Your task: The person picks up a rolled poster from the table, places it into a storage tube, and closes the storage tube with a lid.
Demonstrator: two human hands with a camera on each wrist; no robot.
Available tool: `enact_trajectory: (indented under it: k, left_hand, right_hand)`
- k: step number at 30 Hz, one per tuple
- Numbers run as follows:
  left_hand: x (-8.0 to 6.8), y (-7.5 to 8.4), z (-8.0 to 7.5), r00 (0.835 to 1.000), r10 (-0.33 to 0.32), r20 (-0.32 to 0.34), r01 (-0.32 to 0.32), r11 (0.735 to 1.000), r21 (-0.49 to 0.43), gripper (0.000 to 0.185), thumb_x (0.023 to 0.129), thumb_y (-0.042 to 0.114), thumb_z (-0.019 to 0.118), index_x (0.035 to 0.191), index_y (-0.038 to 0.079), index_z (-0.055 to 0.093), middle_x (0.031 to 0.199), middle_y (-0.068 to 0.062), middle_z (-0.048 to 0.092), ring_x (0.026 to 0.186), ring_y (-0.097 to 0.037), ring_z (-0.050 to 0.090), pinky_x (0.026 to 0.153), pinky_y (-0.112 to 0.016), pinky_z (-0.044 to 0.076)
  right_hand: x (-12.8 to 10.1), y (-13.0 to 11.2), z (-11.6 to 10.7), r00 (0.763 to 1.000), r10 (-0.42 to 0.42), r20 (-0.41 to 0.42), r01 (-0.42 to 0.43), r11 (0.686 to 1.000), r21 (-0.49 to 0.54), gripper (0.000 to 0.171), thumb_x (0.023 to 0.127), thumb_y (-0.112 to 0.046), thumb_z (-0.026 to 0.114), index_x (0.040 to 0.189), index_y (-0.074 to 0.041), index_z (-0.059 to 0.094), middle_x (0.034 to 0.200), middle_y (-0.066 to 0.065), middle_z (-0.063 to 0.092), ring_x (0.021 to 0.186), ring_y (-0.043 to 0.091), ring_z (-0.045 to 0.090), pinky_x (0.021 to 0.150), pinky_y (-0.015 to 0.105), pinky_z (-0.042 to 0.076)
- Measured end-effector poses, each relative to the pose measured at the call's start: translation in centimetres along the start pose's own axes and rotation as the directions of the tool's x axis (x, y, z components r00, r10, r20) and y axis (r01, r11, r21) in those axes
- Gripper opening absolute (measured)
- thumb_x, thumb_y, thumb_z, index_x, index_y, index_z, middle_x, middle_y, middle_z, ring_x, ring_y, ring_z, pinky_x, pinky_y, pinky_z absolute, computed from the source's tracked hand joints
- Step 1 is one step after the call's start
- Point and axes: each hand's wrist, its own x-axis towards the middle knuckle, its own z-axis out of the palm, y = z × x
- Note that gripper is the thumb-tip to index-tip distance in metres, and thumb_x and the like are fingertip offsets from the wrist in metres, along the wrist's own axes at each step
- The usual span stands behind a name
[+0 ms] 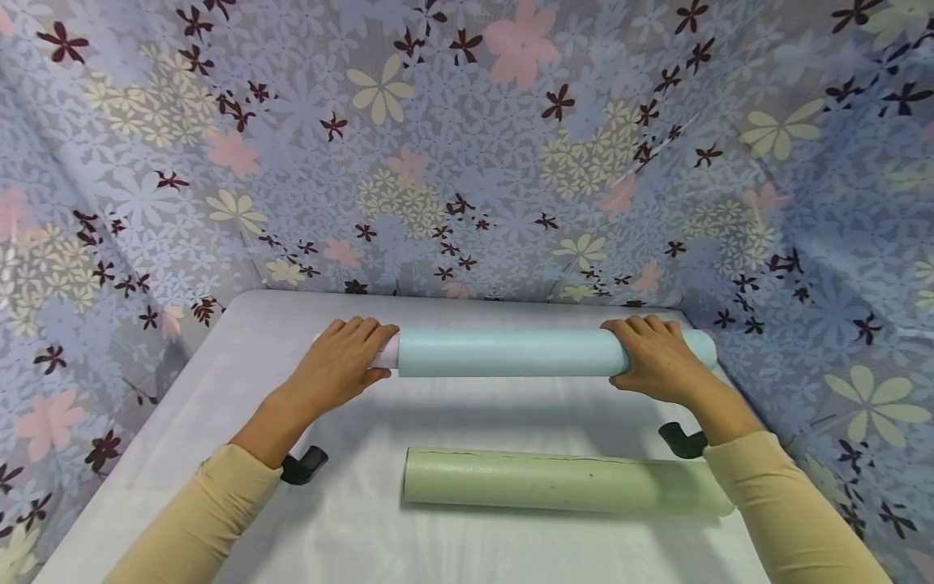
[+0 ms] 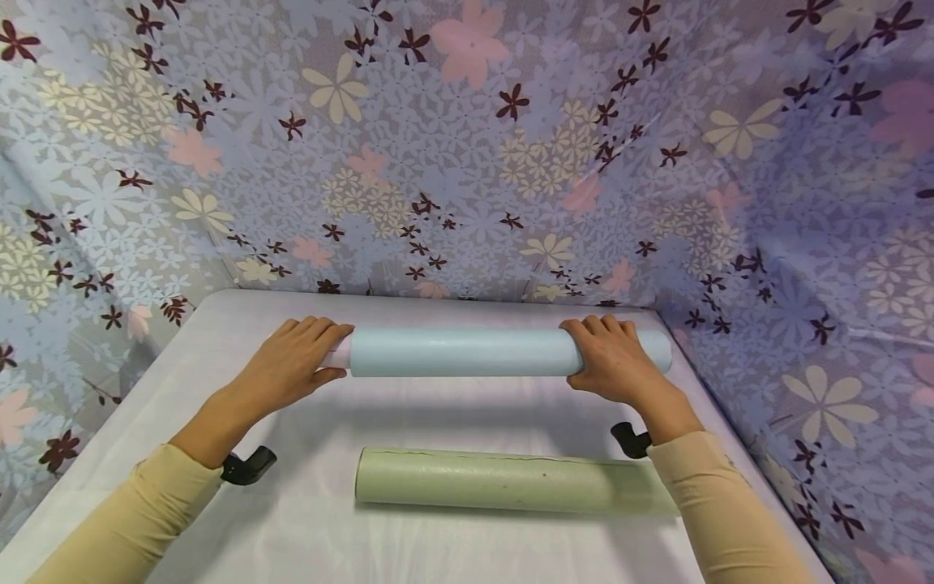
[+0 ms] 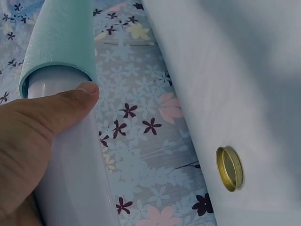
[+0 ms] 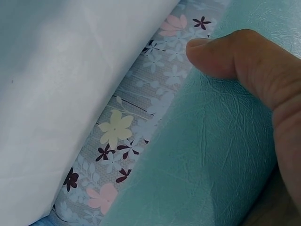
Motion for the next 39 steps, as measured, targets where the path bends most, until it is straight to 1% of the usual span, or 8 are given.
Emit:
enact_trajectory:
  k: [11,19,25,29,33,39]
  left_hand:
    - [0.1,0.2,0.1,1.000,0.012,-0.014,-0.012,1.000,-0.001,0.063,0.074,0.037,0.079,0.125,0.011,0.052,0.111,-0.006,0.061,0.101,-0.025,0.057,0.081,-0.039,0.045]
    - [0.0,0.3,0.3,1.000,0.021,-0.011,-0.021,1.000,-0.001,0.063,0.074,0.037,0.079,0.124,0.011,0.052,0.110,-0.006,0.060,0.099,-0.025,0.057,0.080,-0.039,0.045]
    - [0.0,0.2,0.2,1.000,0.022,-0.018,-0.022,1.000,-0.009,0.067,0.073,0.043,0.078,0.126,0.010,0.052,0.113,-0.007,0.060,0.100,-0.025,0.057,0.080,-0.040,0.045]
    - [-0.1,-0.1,-0.1,1.000,0.007,0.002,-0.007,1.000,-0.016,0.069,0.074,0.047,0.076,0.128,0.010,0.052,0.115,-0.008,0.060,0.102,-0.026,0.056,0.082,-0.041,0.045]
    - [-0.3,-0.5,-0.3,1.000,-0.006,0.001,0.006,0.999,-0.037,0.070,0.074,0.049,0.075,0.127,0.009,0.053,0.114,-0.008,0.060,0.101,-0.026,0.056,0.083,-0.042,0.046]
    - [-0.7,-1.2,-0.7,0.999,-0.037,-0.014,0.035,0.992,-0.119,0.068,0.074,0.048,0.076,0.126,0.010,0.055,0.114,-0.008,0.060,0.103,-0.027,0.056,0.083,-0.043,0.046]
  right_hand:
    - [0.0,0.0,0.0,1.000,-0.007,-0.016,0.007,1.000,-0.001,0.074,0.065,-0.029,0.082,0.129,-0.012,0.048,0.121,0.018,0.057,0.112,0.042,0.049,0.087,0.058,0.035]
    - [-0.1,0.1,0.2,1.000,-0.014,-0.023,0.014,1.000,-0.001,0.073,0.065,-0.029,0.083,0.127,-0.012,0.049,0.119,0.017,0.058,0.110,0.041,0.050,0.086,0.058,0.035]
    - [-0.1,0.2,0.3,0.999,-0.016,-0.028,0.016,1.000,-0.003,0.073,0.064,-0.029,0.083,0.127,-0.012,0.050,0.118,0.018,0.058,0.110,0.041,0.050,0.086,0.058,0.036]
    - [-0.2,0.3,0.3,1.000,-0.009,-0.024,0.009,1.000,-0.002,0.073,0.064,-0.028,0.083,0.127,-0.012,0.049,0.118,0.018,0.058,0.110,0.041,0.050,0.086,0.058,0.035]
    - [-0.3,0.4,0.3,1.000,-0.006,-0.022,0.006,1.000,0.001,0.073,0.064,-0.028,0.083,0.127,-0.012,0.049,0.118,0.018,0.058,0.110,0.042,0.050,0.086,0.058,0.035]
    - [-0.4,0.6,0.3,1.000,-0.009,-0.026,0.009,1.000,0.002,0.072,0.065,-0.028,0.082,0.127,-0.012,0.049,0.119,0.018,0.058,0.110,0.041,0.050,0.086,0.059,0.036]
